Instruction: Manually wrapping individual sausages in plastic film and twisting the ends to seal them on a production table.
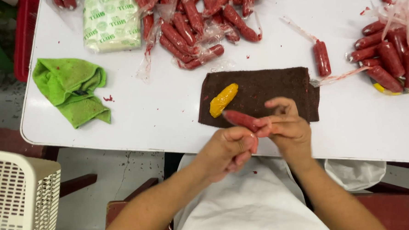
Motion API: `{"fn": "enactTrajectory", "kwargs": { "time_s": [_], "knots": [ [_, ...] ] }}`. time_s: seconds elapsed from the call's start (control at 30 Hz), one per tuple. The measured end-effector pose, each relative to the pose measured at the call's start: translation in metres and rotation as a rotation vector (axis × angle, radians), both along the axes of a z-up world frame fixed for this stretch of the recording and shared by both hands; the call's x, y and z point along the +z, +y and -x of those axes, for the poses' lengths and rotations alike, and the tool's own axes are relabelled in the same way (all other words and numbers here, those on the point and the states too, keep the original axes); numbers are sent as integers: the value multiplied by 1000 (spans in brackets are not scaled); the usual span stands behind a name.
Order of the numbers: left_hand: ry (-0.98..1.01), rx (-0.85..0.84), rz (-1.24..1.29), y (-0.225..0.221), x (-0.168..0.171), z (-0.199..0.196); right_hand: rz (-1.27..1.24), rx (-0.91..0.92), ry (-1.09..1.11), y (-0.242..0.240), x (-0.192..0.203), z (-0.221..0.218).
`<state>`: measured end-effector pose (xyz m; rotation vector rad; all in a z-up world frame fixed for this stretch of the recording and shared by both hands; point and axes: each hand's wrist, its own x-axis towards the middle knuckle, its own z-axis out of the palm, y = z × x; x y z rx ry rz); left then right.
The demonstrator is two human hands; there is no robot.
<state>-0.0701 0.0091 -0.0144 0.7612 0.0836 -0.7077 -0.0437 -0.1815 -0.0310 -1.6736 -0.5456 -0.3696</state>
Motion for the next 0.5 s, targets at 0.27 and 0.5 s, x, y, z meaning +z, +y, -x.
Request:
{"fn": "enactTrajectory", "kwargs": {
  "time_s": [0.27,0.5],
  "knots": [
    [-584,-157,-507,19,36,-67,470,328,145,-14,71,-26],
    [-1575,-123,-714,13,45,-101,503,497,203,-21,71,-66]
  ]
}}
